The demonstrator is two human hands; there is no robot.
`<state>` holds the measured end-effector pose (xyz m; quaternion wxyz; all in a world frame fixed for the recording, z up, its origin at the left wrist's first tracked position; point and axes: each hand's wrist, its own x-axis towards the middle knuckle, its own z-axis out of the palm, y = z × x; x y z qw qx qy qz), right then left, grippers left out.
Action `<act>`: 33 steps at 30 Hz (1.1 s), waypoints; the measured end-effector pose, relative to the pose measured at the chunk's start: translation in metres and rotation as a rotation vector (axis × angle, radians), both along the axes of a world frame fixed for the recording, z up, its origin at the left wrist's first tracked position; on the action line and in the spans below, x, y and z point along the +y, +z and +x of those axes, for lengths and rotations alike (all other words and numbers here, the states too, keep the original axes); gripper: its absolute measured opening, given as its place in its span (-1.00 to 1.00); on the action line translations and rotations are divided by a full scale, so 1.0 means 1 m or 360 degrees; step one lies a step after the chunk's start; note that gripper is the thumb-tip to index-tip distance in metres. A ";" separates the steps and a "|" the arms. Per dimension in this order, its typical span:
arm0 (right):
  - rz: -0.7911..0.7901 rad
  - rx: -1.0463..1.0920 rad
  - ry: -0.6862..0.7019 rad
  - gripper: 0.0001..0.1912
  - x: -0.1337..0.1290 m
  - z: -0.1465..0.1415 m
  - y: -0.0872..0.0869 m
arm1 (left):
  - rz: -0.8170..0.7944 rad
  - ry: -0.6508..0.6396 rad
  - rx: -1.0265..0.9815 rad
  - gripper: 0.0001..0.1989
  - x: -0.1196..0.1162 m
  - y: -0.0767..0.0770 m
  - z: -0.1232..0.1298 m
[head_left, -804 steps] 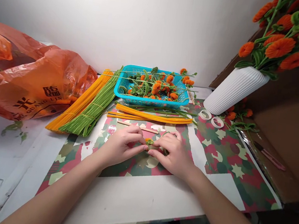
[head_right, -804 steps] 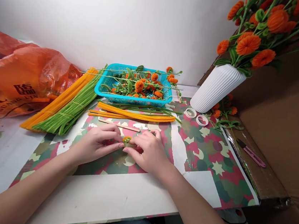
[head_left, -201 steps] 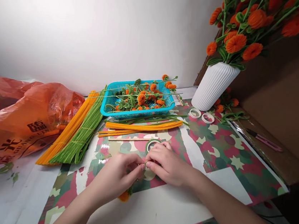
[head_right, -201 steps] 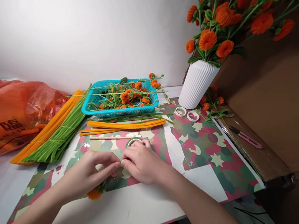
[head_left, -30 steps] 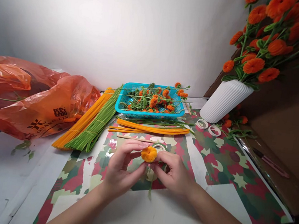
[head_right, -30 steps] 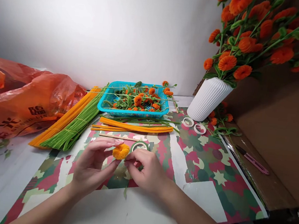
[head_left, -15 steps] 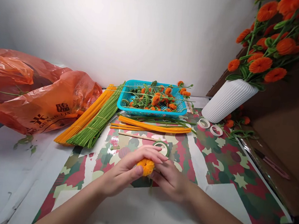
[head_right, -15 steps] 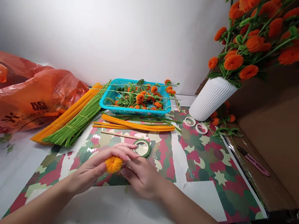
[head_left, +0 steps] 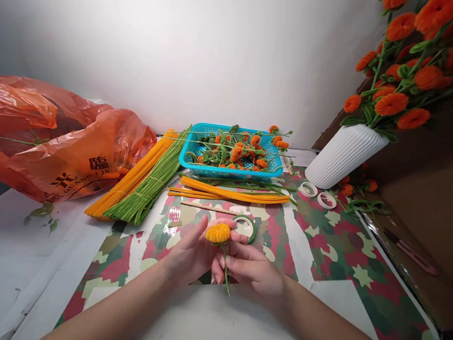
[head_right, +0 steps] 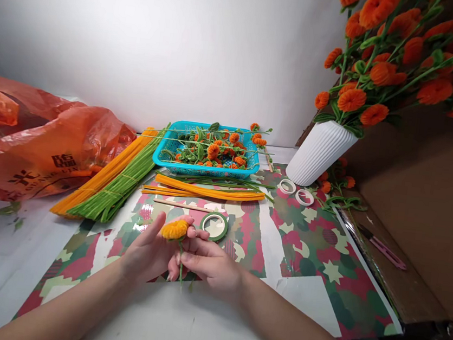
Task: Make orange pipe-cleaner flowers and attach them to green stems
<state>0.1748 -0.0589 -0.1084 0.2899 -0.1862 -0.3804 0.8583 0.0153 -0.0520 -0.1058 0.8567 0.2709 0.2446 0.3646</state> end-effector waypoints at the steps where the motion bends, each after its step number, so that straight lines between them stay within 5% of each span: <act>1: -0.0022 0.0013 0.0007 -0.65 0.000 0.000 0.001 | 0.0004 0.0000 0.0004 -0.42 0.000 0.000 -0.001; 14: -0.0104 0.0156 0.0030 -0.69 -0.002 -0.003 -0.009 | 0.0170 0.0313 0.0273 -0.39 -0.001 0.007 0.006; 25: -0.0310 0.0119 -0.0025 -0.74 -0.001 -0.001 0.003 | -0.0046 0.0264 0.0160 -0.39 -0.001 -0.004 0.014; 33: -0.0476 0.0108 -0.0009 -0.72 0.000 0.001 -0.003 | -0.0053 0.0202 0.0132 -0.38 -0.003 -0.008 0.012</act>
